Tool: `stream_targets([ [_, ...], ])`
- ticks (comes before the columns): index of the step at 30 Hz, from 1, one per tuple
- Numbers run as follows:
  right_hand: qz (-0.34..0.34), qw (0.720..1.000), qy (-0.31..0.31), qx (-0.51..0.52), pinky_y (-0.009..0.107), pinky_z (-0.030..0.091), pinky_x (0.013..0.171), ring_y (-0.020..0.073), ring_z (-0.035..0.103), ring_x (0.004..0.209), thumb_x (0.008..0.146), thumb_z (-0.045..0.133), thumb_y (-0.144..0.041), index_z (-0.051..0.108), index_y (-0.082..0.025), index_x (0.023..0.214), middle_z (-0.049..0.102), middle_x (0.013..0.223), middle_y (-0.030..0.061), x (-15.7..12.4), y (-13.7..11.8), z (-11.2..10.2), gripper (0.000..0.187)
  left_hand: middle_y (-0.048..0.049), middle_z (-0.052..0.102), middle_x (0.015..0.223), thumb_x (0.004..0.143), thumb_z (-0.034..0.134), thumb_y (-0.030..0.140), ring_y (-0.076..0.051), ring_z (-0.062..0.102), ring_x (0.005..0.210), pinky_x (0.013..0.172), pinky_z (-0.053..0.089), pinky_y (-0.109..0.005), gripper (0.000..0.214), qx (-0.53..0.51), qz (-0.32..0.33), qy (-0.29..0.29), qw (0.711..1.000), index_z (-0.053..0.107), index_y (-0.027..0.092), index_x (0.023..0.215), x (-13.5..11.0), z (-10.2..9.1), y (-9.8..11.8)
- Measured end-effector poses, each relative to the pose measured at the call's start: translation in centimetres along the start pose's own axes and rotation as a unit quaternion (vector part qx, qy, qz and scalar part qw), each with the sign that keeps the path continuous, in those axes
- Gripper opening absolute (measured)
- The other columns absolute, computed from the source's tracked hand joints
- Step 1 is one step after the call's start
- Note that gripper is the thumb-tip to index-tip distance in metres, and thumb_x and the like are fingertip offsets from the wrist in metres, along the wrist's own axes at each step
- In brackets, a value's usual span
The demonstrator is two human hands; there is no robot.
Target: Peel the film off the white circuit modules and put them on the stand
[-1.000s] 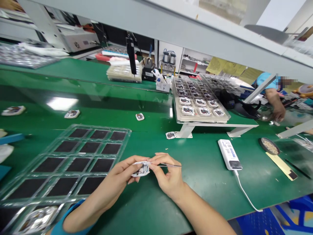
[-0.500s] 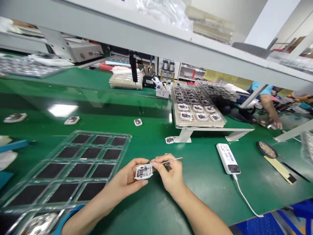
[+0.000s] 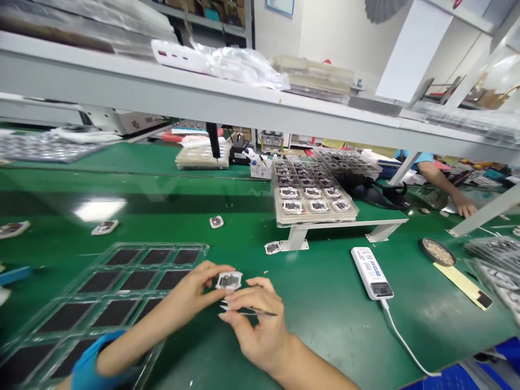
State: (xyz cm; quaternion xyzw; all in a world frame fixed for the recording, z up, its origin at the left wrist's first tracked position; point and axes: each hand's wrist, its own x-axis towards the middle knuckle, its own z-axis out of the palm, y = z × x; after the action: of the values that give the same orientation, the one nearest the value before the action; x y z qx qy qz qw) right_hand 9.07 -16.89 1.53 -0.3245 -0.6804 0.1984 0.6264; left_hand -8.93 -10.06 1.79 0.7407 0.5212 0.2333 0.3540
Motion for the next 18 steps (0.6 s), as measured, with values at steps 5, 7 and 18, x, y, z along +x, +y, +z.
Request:
stream_targets([
  [5,-0.02,0.999,-0.023,-0.026,0.037,0.048,0.092,0.0166,0.077,0.074,0.088,0.068,-0.017,0.062,-0.022,0.089,0.079,0.08,0.0027,-0.3,0.3,0.4,0.007,-0.002,0.068,0.08,0.085,0.067,0.032,-0.024,0.067,0.08,0.078,0.052,-0.036,0.036,0.123,-0.013,0.053,0.991,0.067,0.017,0.117,8.0,-0.6,0.2],
  [7,-0.023,0.999,-0.019,-0.034,0.036,0.048,0.091,0.0158,0.077,0.073,0.088,0.067,-0.019,0.061,-0.021,0.088,0.078,0.078,0.0025,-0.4,0.7,0.6,0.006,-0.0056,0.07,0.097,0.09,0.064,0.031,-0.023,0.068,0.087,0.081,0.054,-0.04,0.033,0.133,-0.017,0.063,0.989,0.063,0.015,0.119,11.0,0.2,0.3],
  [18,-0.041,0.996,-0.043,-0.065,0.038,0.048,0.091,0.0157,0.076,0.073,0.089,0.064,-0.015,0.061,-0.021,0.088,0.077,0.079,0.0017,-0.4,0.6,0.2,0.007,-0.0097,0.064,0.126,0.094,0.061,0.03,-0.025,0.064,0.109,0.092,0.054,-0.048,0.03,0.161,0.055,0.028,0.985,0.061,0.018,0.122,11.8,1.1,-0.1],
])
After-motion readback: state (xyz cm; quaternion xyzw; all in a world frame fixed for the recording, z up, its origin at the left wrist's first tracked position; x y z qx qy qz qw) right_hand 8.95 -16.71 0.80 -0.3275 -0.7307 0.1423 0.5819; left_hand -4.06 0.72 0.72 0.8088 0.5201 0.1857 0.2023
